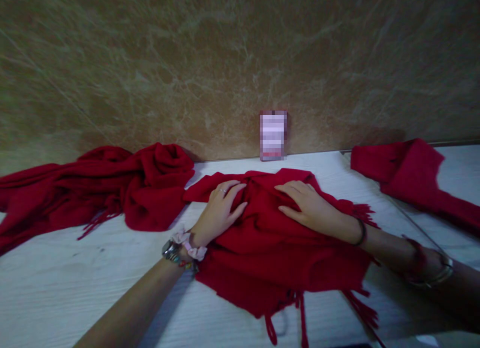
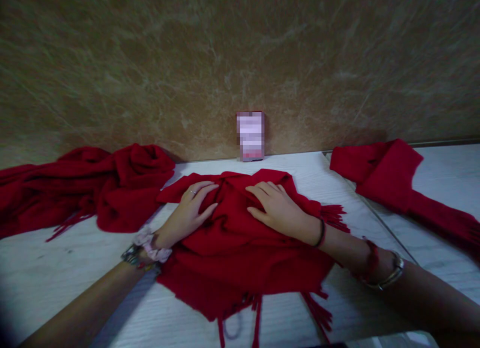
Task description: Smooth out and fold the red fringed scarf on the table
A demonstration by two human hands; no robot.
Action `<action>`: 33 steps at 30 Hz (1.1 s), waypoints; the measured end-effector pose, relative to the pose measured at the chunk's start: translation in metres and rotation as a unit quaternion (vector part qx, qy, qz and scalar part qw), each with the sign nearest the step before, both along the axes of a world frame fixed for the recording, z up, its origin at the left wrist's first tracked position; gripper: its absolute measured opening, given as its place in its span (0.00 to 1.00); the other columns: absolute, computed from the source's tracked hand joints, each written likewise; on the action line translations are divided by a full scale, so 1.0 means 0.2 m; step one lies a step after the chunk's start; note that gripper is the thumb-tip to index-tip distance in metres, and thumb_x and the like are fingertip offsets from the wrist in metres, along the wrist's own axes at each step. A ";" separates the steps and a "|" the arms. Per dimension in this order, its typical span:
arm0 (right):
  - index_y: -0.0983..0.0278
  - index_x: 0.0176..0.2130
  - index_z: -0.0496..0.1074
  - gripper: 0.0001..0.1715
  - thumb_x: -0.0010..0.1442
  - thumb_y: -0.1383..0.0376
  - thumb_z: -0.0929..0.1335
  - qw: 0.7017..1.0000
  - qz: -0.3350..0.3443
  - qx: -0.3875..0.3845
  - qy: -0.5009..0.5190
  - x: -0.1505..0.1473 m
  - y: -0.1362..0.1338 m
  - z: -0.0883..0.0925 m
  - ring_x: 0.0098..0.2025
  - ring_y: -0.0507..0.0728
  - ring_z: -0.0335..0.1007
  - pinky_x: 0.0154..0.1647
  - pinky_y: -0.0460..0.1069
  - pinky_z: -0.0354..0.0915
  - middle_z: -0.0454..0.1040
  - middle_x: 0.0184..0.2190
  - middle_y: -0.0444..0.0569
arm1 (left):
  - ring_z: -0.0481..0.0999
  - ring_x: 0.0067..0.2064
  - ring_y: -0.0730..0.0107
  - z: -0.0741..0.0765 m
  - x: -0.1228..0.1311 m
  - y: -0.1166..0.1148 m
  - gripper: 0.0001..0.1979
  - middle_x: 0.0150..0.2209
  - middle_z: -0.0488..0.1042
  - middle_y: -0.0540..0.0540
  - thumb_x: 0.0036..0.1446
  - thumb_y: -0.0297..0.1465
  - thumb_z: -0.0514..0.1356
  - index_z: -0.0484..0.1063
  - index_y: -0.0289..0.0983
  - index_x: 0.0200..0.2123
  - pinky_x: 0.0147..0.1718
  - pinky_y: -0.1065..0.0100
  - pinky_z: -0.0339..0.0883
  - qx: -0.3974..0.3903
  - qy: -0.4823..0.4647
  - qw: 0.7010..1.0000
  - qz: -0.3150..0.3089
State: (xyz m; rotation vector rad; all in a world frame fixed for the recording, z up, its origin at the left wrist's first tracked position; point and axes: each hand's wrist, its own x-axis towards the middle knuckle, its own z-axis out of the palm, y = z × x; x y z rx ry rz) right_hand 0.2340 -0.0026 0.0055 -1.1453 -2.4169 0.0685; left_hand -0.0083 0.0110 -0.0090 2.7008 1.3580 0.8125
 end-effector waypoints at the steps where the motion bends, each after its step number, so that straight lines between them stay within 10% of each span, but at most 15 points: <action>1: 0.65 0.49 0.62 0.21 0.56 0.63 0.62 1.000 0.001 -0.004 -0.014 -0.01 0.00 -0.03 0.46 0.61 0.59 0.46 0.57 0.58 0.67 0.45 0.54 | 0.61 0.50 0.62 -0.02 0.01 0.00 0.19 0.49 0.62 0.40 0.54 0.31 0.53 0.59 0.35 0.50 0.48 0.60 0.57 -0.009 0.014 1.000 -0.004; 17: 0.63 0.34 0.68 0.08 0.58 0.66 0.60 0.991 -0.037 0.022 0.127 0.02 0.03 -0.03 0.35 0.56 0.66 0.38 0.52 0.61 0.72 0.31 0.49 | 0.68 0.37 0.66 0.02 -0.02 0.01 0.08 0.32 0.70 0.46 0.57 0.30 0.51 0.69 0.37 0.35 0.40 0.63 0.60 0.061 -0.005 0.997 0.050; 26: 0.61 0.35 0.68 0.10 0.58 0.62 0.59 0.953 -0.163 0.145 0.208 0.12 0.01 0.16 0.35 0.57 0.67 0.35 0.51 0.61 0.72 0.31 0.49 | 0.68 0.36 0.67 0.16 -0.10 -0.01 0.07 0.31 0.69 0.47 0.56 0.31 0.51 0.67 0.37 0.33 0.39 0.65 0.62 0.200 -0.149 0.954 0.165; 33: 0.63 0.31 0.68 0.08 0.56 0.68 0.60 0.993 0.032 -0.090 -0.076 0.13 0.06 0.14 0.32 0.55 0.68 0.35 0.49 0.61 0.73 0.30 0.48 | 0.69 0.31 0.71 0.11 -0.10 0.01 0.11 0.27 0.71 0.48 0.57 0.31 0.48 0.69 0.37 0.30 0.37 0.68 0.62 0.016 0.083 0.993 -0.078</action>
